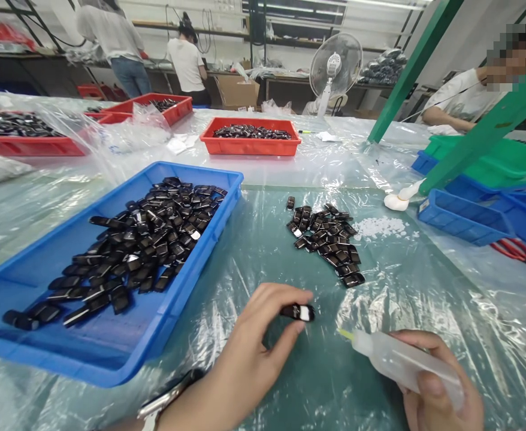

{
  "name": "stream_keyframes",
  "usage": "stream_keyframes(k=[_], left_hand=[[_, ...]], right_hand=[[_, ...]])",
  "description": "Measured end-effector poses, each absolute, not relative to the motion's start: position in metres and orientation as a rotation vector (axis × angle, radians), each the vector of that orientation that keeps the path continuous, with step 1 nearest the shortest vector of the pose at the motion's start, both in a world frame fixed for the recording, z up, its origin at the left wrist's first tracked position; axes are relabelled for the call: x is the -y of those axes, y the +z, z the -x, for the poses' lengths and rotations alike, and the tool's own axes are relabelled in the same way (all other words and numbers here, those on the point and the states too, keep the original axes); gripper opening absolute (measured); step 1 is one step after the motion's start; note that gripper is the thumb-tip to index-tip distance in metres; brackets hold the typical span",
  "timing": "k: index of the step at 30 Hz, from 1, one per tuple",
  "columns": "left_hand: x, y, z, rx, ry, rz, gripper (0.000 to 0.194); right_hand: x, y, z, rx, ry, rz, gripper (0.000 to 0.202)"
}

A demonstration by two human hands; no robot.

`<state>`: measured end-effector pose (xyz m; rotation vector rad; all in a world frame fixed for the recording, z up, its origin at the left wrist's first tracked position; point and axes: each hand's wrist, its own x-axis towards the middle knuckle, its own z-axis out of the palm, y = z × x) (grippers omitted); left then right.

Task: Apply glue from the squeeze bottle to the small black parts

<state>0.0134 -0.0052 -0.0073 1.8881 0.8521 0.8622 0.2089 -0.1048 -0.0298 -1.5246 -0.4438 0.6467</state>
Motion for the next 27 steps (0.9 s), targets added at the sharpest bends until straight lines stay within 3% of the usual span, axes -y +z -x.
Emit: stream_keyframes(k=[3, 7, 12, 22, 24, 26, 27], left_hand=[[0.002, -0.010, -0.014, -1.047, 1.123, -1.780, 0.043], [-0.003, -0.012, -0.013, -1.057, 1.116, -1.820, 0.037], [-0.005, -0.014, -0.011, -0.996, 1.055, -1.883, 0.035], [0.000, -0.015, -0.013, -0.912, 1.017, -1.874, 0.032], [0.000, -0.016, -0.014, -0.932, 1.030, -1.852, 0.029], [-0.001, -0.018, -0.014, -0.948, 1.068, -1.843, 0.029], [-0.001, -0.018, -0.014, -0.945, 1.100, -1.849, 0.029]], right_hand=[[0.101, -0.040, -0.221, 0.379, 0.584, 1.347, 0.050], [0.096, -0.043, -0.233, 0.358, 0.631, 1.174, 0.035], [0.084, -0.034, -0.251, 0.504, 0.695, 1.451, 0.046], [0.064, -0.046, -0.272, 0.765, 0.108, 1.676, 0.074], [0.073, -0.040, -0.253, 0.822, -0.044, 1.680, 0.056], [0.076, -0.033, -0.228, 1.273, -0.079, 1.684, 0.026], [0.073, -0.031, -0.214, 1.583, -0.066, 1.609, 0.025]])
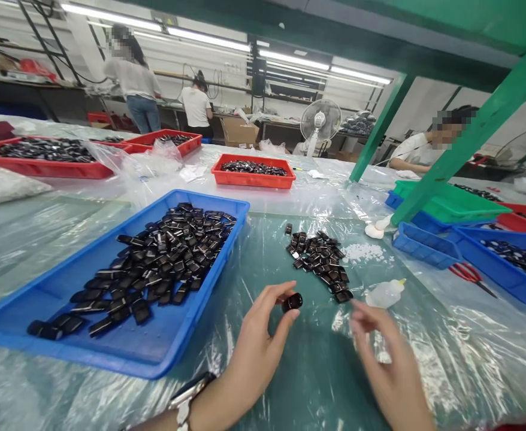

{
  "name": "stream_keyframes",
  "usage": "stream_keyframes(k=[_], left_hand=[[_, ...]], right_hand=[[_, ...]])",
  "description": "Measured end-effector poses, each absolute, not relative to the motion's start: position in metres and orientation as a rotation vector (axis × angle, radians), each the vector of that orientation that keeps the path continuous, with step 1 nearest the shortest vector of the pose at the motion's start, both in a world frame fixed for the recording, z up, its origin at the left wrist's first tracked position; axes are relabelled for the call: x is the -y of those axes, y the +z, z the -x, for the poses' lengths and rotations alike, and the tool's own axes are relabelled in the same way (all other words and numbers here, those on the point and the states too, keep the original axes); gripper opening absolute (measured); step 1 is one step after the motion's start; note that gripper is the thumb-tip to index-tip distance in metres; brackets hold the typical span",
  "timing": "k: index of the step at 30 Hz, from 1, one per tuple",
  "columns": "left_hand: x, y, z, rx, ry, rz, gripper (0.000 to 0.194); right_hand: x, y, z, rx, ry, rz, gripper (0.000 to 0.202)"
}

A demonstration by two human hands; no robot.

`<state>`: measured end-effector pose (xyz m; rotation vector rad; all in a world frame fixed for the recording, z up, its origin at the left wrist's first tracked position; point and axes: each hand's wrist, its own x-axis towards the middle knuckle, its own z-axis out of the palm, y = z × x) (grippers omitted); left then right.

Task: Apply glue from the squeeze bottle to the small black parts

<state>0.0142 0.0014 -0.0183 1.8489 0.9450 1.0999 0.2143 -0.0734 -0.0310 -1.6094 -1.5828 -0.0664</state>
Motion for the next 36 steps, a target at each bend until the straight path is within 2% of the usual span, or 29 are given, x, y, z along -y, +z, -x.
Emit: stream_keyframes(k=[1, 4, 11, 21, 27, 36], left_hand=[[-0.002, -0.019, -0.014, -0.935, 1.131, -1.862, 0.029], [-0.005, -0.019, -0.014, -0.907, 1.191, -1.904, 0.026], [-0.004, -0.018, -0.013, -0.852, 1.210, -1.958, 0.024], [-0.001, -0.014, -0.014, -0.796, 1.193, -2.032, 0.026], [0.006, -0.013, -0.015, -0.770, 1.154, -2.047, 0.027], [0.011, -0.010, -0.014, -0.648, 1.133, -2.121, 0.029]], right_hand=[[0.069, -0.030, -0.202, 1.865, -0.098, 1.498, 0.029], [0.047, -0.036, -0.172, 2.135, -0.175, 1.314, 0.030], [0.025, -0.053, -0.166, 2.168, -0.184, 1.268, 0.035], [0.025, -0.025, -0.181, 1.675, 0.561, 1.336, 0.012], [0.042, -0.003, -0.192, 1.244, 1.044, 1.173, 0.025], [0.051, -0.006, -0.188, 0.961, 1.296, 0.972, 0.016]])
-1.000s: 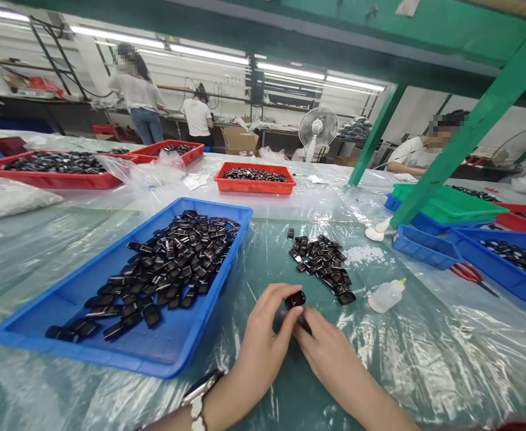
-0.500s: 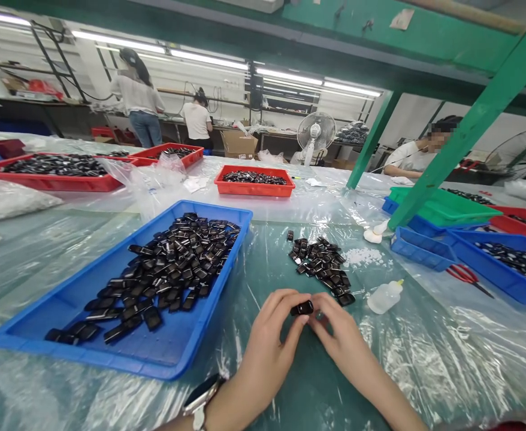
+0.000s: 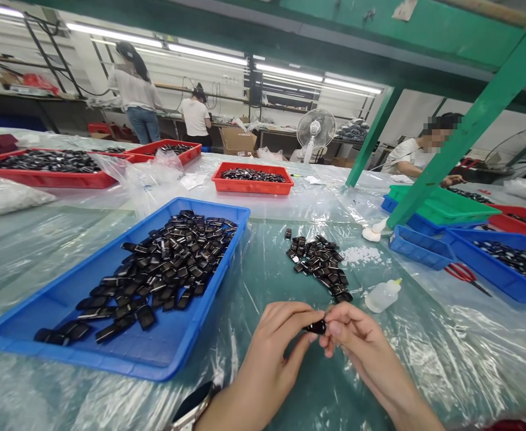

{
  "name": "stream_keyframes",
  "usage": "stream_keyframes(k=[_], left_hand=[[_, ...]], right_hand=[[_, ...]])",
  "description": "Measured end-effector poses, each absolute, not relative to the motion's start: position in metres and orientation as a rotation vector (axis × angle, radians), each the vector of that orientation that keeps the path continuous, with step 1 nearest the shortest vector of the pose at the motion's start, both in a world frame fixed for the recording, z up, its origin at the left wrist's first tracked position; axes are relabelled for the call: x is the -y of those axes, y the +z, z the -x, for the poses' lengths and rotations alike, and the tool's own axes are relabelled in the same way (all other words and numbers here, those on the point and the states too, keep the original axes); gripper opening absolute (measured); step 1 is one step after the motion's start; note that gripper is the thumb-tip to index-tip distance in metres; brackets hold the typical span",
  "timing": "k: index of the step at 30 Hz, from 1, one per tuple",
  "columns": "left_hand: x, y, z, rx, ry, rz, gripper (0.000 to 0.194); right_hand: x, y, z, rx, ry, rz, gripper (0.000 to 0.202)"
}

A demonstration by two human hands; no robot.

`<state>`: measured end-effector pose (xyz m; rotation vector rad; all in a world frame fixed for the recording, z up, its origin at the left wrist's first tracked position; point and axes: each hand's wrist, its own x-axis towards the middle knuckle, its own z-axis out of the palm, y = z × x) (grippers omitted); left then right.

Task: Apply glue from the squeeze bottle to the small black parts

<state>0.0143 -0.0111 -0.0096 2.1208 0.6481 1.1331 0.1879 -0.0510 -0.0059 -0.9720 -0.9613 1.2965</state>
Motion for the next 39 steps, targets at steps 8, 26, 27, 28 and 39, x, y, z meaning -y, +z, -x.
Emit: stream_keyframes(k=[8, 26, 27, 28, 39], left_hand=[[0.010, -0.008, -0.014, -0.597, 1.169, -2.217, 0.034], [0.014, 0.014, 0.004, -0.331, 1.193, -2.781, 0.042], [0.015, 0.022, 0.011, -0.376, 1.212, -2.859, 0.044], [0.013, 0.029, 0.021, -0.532, 1.300, -2.901, 0.045], [-0.029, 0.008, 0.028, -1.396, 1.021, -3.046, 0.033]], right_hand=[[0.052, -0.010, -0.190, 0.914, 1.413, 0.906, 0.014], [0.066, -0.014, -0.190, 1.052, 1.281, 1.018, 0.049], [0.071, -0.015, -0.197, 1.055, 1.148, 1.072, 0.049], [0.076, -0.016, -0.207, 1.044, 0.982, 1.133, 0.046], [0.048, -0.066, -0.294, 1.029, 0.496, 1.567, 0.085]])
